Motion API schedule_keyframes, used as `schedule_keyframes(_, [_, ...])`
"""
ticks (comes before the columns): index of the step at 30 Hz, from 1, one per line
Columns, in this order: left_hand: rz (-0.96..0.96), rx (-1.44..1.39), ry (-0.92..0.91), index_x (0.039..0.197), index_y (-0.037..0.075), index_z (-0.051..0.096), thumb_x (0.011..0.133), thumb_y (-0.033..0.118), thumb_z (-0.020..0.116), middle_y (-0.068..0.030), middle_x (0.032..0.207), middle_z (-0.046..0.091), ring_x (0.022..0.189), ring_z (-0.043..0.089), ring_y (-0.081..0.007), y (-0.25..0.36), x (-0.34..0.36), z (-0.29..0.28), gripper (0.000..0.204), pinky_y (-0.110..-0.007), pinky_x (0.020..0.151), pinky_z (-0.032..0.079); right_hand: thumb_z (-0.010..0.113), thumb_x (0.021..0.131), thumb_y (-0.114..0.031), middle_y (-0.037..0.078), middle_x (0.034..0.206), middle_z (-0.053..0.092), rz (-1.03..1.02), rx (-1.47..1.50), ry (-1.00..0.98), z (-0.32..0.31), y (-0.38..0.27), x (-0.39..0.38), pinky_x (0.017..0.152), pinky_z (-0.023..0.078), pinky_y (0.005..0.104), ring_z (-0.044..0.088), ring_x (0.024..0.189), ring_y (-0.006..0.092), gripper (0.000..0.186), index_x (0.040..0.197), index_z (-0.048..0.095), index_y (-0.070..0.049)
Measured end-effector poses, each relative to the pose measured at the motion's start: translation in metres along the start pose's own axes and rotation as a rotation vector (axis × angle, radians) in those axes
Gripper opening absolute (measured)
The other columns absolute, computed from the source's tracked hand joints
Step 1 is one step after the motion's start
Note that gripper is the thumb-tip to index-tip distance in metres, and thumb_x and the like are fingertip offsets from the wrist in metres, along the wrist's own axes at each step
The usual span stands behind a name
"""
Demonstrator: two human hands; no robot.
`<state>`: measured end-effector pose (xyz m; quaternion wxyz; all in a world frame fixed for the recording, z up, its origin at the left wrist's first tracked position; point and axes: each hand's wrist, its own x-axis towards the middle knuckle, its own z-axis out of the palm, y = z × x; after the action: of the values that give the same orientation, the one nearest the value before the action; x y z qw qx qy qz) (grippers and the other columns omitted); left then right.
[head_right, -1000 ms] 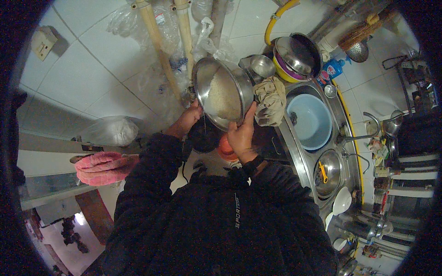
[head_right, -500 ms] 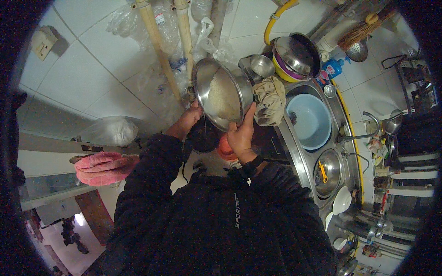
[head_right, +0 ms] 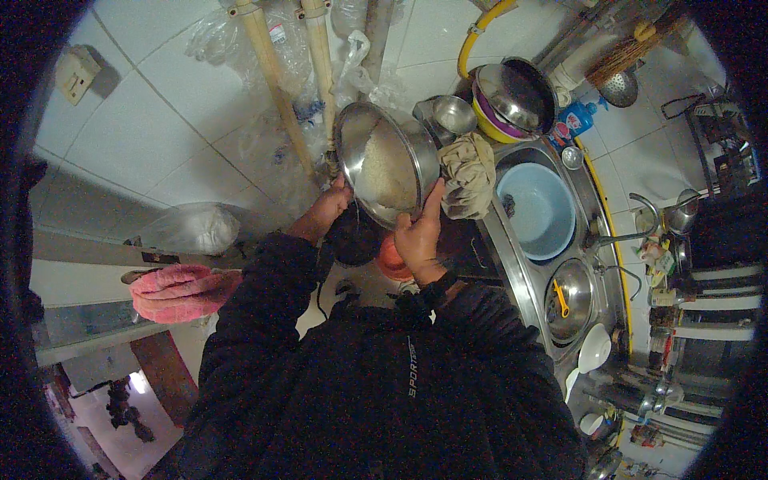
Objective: The person washes rice in a metal bowl at the sink, rinsing and draining the water multiple times. They then transfer the rice into a steamer pot, add water, and place the steamer insert on top.
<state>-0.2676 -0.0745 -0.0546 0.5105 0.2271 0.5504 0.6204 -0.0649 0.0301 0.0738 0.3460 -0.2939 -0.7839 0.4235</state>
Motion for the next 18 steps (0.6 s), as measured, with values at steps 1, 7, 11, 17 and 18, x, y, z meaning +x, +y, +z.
schedule_keyframes(1, [0.025, 0.025, 0.003, 0.153, 0.011, 0.021, 0.08, 0.007, 0.044, 0.0062, 0.105, 0.048, 0.08, 0.041, -0.0057, 0.002, -0.001, 0.002, 0.077, -0.017, 0.07, 0.035, 0.054, 0.077, 0.005, 0.032, 0.147, 0.032, -0.002, -0.025, 0.001, 0.0, -0.001, 0.0, 0.108, 0.034, 0.0343, 0.038, 0.135, 0.0394, 0.085, 0.149, 0.008, 0.007])
schedule_keyframes(7, [0.052, 0.078, 0.11, 0.153, 0.012, 0.021, 0.078, 0.007, 0.045, 0.0082, 0.096, 0.044, 0.075, 0.036, -0.0041, 0.002, 0.006, 0.009, 0.078, -0.016, 0.063, 0.031, 0.054, 0.077, 0.006, 0.032, 0.147, 0.032, 0.0, 0.001, -0.006, -0.002, -0.007, -0.001, 0.107, 0.036, 0.0336, 0.039, 0.135, 0.0377, 0.086, 0.149, 0.007, 0.007])
schedule_keyframes(11, [0.051, -0.018, 0.046, 0.153, 0.011, 0.02, 0.079, 0.009, 0.045, 0.0089, 0.095, 0.043, 0.074, 0.035, -0.0039, 0.024, -0.014, 0.018, 0.078, -0.016, 0.062, 0.029, 0.054, 0.077, 0.006, 0.032, 0.147, 0.031, 0.027, 0.042, -0.017, -0.002, -0.008, -0.001, 0.107, 0.035, 0.0334, 0.038, 0.136, 0.0369, 0.086, 0.15, 0.007, 0.006])
schedule_keyframes(17, [-0.015, -0.105, 0.07, 0.154, 0.009, 0.018, 0.081, 0.011, 0.046, 0.0096, 0.088, 0.041, 0.068, 0.032, -0.004, 0.056, -0.033, 0.036, 0.078, -0.018, 0.059, 0.027, 0.054, 0.078, 0.007, 0.031, 0.148, 0.031, -0.006, 0.012, -0.013, -0.001, -0.008, 0.0, 0.107, 0.036, 0.0331, 0.038, 0.135, 0.0364, 0.086, 0.15, 0.007, 0.006])
schedule_keyframes(18, [-0.007, -0.117, 0.065, 0.153, 0.009, 0.019, 0.081, 0.012, 0.046, 0.0095, 0.086, 0.04, 0.067, 0.032, -0.0041, 0.057, -0.033, 0.037, 0.078, -0.018, 0.058, 0.027, 0.054, 0.078, 0.006, 0.031, 0.148, 0.031, -0.007, 0.009, -0.013, -0.001, -0.008, -0.001, 0.107, 0.036, 0.0331, 0.038, 0.135, 0.0365, 0.086, 0.15, 0.007, 0.006])
